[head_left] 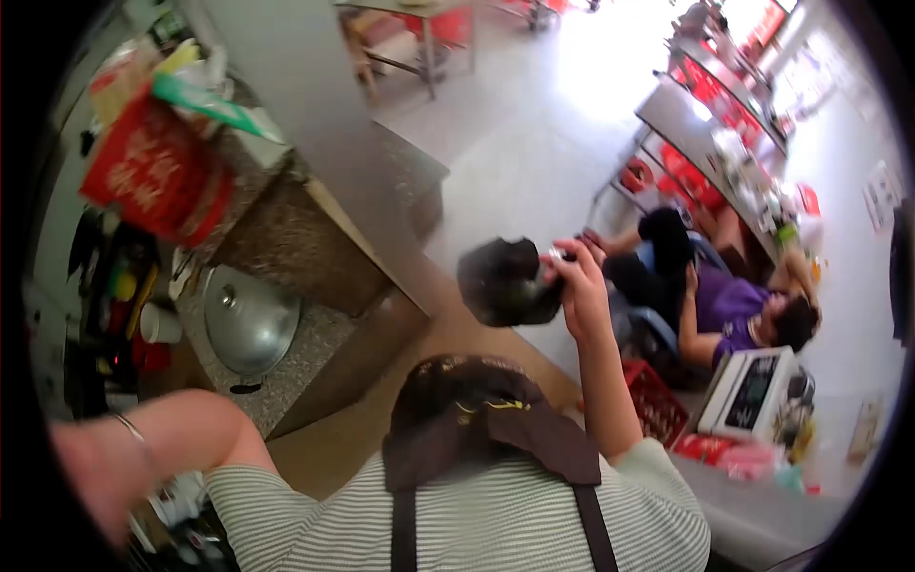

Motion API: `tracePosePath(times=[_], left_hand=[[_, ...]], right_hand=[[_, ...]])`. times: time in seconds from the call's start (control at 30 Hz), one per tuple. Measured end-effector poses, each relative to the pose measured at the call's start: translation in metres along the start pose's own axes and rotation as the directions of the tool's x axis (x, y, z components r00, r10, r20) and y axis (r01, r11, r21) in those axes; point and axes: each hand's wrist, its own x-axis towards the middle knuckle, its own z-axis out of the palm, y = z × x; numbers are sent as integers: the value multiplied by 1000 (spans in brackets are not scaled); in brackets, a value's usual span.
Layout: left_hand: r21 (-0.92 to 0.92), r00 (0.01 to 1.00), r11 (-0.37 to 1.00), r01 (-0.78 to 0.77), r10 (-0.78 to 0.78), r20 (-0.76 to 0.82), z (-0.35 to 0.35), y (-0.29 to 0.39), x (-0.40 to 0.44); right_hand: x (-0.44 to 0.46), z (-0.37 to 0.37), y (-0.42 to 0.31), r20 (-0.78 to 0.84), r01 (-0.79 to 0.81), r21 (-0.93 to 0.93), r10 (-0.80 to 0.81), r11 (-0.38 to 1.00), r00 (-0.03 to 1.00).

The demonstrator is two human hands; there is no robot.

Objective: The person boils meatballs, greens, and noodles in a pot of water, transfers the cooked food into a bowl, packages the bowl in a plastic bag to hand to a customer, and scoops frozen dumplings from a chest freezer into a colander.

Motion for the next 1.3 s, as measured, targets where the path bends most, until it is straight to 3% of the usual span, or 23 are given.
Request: tracePosePath(times=[0.03,0.1,0.17,0.2,0.23,0.27,0.3,0.33,0.4,0.47,0.5,0.57,0.6,0.67,0.8,0.87,0.9,1.0,1.07,1.17,1.2,1.27,1.3], left_hand=[[-190,977,960,206,-189,101,-13,14,-32],[-456,823,688,564,-421,382,-32,34,-101],[-398,700,648,649,-304,646,47,52,-155],[-308,777,713,629,-570,267,86,84,-214],[-237,442,417,877,-510,738,104,82,-204],[-318,488,386,866,-511,708,126,85,-239],[-225,422,404,887,-510,750,143,88,-262],[-174,310,283,943,-565,765,159,100,-285],[-159,278,253,954,-554,785,186,110,-338],[-73,128,126,989,-516,847,220,116,-388],[-81,135,125,989,-512,849,236,115,-407],[40,52,266,963,-327,943,266,109,-445],[140,-77,280,950,-224,971,279,107,-464],[124,-268,713,691,93,959,314,92,-481],[192,-589,903,384,79,804,407,59,-503],[117,-642,932,343,141,753,466,37,-485],[59,-554,930,364,165,816,488,26,-485],[30,-606,923,384,227,763,551,-1,-505],[62,-575,897,438,227,786,591,-19,-504],[-130,-230,740,660,364,903,661,-56,-504],[-129,-223,739,661,357,907,688,-69,-509],[-283,126,510,813,320,939,744,-91,-521],[-291,137,514,807,316,939,771,-101,-532]], right_hand=[[-1,2,-7,1,10,-5,-10,1000,1000],[-2,11,-19,19,30,-8,-30,1000,999],[5,11,-20,33,52,3,-52,999,998],[10,10,-20,39,52,20,-52,998,998],[13,6,-19,28,56,21,-56,998,998],[18,5,-18,26,56,30,-57,998,998],[24,4,-18,27,57,39,-58,998,998],[30,1,-17,22,57,36,-58,998,998],[45,-9,-15,0,50,5,-50,999,999],[61,-21,-16,-14,-3,-30,2,1000,1000],[71,-29,-17,-21,-17,-24,17,1000,1000],[92,-50,-16,-16,-55,-30,54,998,998],[106,-63,-20,-1,-61,-50,61,997,998],[131,-83,-38,-25,-157,-107,155,982,988],[201,-153,-76,35,-145,-82,148,986,988],[236,-183,-101,19,-133,-93,136,987,991],[255,-197,-114,23,-135,-110,139,985,990],[312,-227,-146,31,-125,-155,132,980,991],[351,-244,-162,36,-119,-179,127,977,991],[422,-272,-186,-51,-36,-196,26,980,998],[445,-278,-197,-82,-58,-139,47,989,996],[495,-287,-213,-137,-50,-119,33,992,990],[520,-290,-218,-124,-30,-71,21,997,992]])
